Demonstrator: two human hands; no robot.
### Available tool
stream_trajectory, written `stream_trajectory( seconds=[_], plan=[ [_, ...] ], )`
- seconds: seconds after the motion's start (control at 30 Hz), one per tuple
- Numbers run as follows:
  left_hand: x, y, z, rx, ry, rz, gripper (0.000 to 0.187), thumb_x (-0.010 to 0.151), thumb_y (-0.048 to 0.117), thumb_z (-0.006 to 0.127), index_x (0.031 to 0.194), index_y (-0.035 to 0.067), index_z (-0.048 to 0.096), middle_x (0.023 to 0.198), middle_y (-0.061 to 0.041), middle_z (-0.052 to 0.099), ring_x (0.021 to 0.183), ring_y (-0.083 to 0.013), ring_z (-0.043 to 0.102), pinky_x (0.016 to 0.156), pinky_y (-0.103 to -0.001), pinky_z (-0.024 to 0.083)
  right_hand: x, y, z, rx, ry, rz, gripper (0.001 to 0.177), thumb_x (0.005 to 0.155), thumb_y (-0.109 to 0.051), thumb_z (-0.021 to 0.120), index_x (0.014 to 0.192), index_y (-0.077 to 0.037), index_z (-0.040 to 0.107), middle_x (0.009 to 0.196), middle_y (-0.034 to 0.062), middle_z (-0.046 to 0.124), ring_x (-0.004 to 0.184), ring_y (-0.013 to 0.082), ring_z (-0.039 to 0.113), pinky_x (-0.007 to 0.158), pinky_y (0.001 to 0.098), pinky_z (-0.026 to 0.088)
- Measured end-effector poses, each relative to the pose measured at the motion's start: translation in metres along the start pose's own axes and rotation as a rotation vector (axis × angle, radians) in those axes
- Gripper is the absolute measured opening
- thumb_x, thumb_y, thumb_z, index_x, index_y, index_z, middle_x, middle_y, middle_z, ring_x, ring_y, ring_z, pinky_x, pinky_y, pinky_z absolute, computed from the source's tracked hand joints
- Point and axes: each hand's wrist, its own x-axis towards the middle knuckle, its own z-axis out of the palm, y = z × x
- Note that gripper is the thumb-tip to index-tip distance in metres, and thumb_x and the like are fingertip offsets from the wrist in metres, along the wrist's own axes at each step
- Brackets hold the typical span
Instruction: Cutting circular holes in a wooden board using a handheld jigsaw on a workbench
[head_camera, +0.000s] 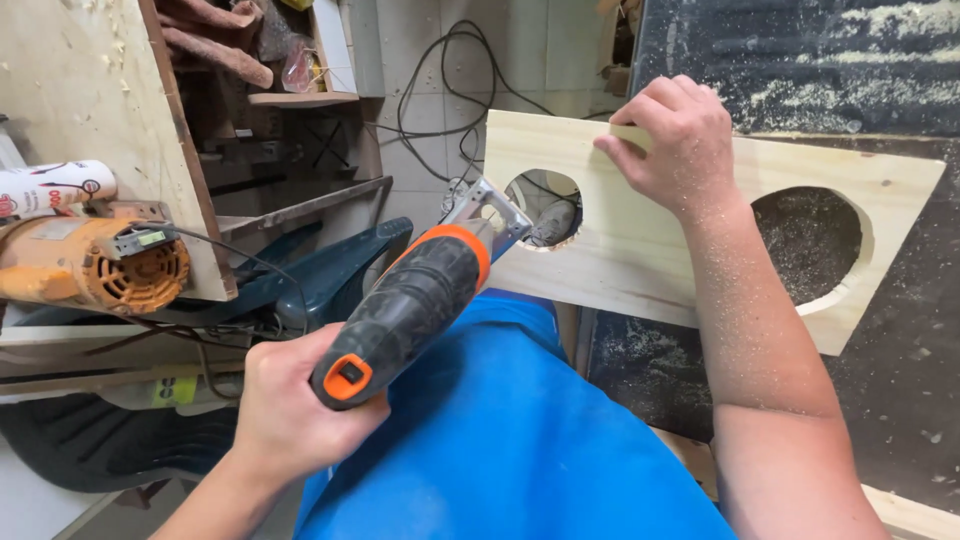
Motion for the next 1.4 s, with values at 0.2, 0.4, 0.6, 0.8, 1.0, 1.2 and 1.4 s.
stream_trajectory(
  seconds=[0.2, 0.4, 0.6, 0.8, 1.0, 1.2, 1.4],
  plan=[
    [-0.002, 0.005, -0.005, 0.117, -0.023, 0.018, 0.032, 0.052, 0.013, 0.069, 0.083, 0.014, 0.078, 0.055, 0.004, 0.057, 0.045, -0.0131, 0.043, 0.046, -0.027, 0.045, -0.004, -0.001, -0.003, -0.129, 0.014, -0.081, 0.077, 0.086, -0.089, 0.079, 0.099, -0.014, 0.072, 0.098, 0.0029, 0.064, 0.09, 0.0237, 0.06, 0.077, 0.0372, 0.046],
    [-0.002, 0.006, -0.033, 0.284, -0.089, 0.088, 0.027, 0.051, 0.014, 0.071, 0.078, 0.016, 0.076, 0.061, 0.003, 0.068, 0.047, -0.015, 0.059, 0.049, -0.029, 0.048, -0.011, 0.0, -0.012, -0.138, -0.013, -0.176, 0.053, 0.087, -0.065, 0.09, 0.092, -0.016, 0.071, 0.096, -0.0002, 0.067, 0.086, 0.02, 0.058, 0.08, 0.0346, 0.043],
    [0.043, 0.019, -0.073, 0.576, -0.398, 0.441, 0.013, 0.056, 0.017, 0.063, 0.069, 0.022, 0.065, 0.057, 0.004, 0.065, 0.051, -0.026, 0.06, 0.049, -0.04, 0.048, -0.057, -0.033, -0.034, -0.179, 0.135, 0.321, 0.055, 0.113, -0.045, 0.077, 0.142, 0.0, 0.07, 0.151, 0.0252, 0.059, 0.143, 0.0454, 0.047, 0.122, 0.0582, 0.029],
    [0.11, 0.056, -0.075, 0.793, -0.653, 0.81, 0.019, 0.063, 0.008, 0.065, 0.077, 0.021, 0.067, 0.075, 0.005, 0.072, 0.076, -0.0272, 0.07, 0.056, -0.042, 0.052, -0.131, -0.09, -0.044, -0.24, 0.043, 0.953, 0.089, 0.113, -0.064, 0.06, 0.174, -0.002, 0.039, 0.172, 0.0268, 0.016, 0.154, 0.0501, 0.005, 0.124, 0.0742, 0.009],
    [0.169, 0.072, -0.047, 1.085, -0.864, 1.017, 0.012, 0.071, 0.021, 0.07, 0.083, 0.021, 0.068, 0.074, 0.002, 0.069, 0.076, -0.03, 0.069, 0.061, -0.046, 0.054, -0.155, -0.111, -0.03, -0.184, 0.268, 0.929, 0.124, 0.111, -0.091, 0.01, 0.17, 0.009, 0.053, 0.171, 0.0345, 0.031, 0.151, 0.0533, 0.008, 0.108, 0.0815, -0.007],
    [0.204, 0.102, -0.01, 1.393, -1.038, 1.047, 0.015, 0.071, 0.021, 0.068, 0.087, 0.019, 0.068, 0.077, -0.001, 0.071, 0.073, -0.033, 0.068, 0.062, -0.047, 0.052, -0.148, -0.111, -0.036, -0.109, 0.273, 0.991, 0.12, 0.109, -0.093, 0.012, 0.173, 0.002, 0.046, 0.173, 0.0346, 0.026, 0.153, 0.0582, 0.013, 0.11, 0.0847, -0.002],
    [0.196, 0.148, 0.018, 1.674, -1.097, 0.816, 0.01, 0.076, 0.029, 0.064, 0.083, 0.022, 0.068, 0.073, 0.0, 0.075, 0.07, -0.0317, 0.069, 0.067, -0.043, 0.055, -0.158, -0.111, -0.02, -0.455, 0.285, 0.951, 0.088, 0.11, -0.074, 0.061, 0.168, -0.008, 0.061, 0.162, 0.0291, 0.047, 0.14, 0.0529, 0.04, 0.103, 0.0717, 0.036]
  ],
)
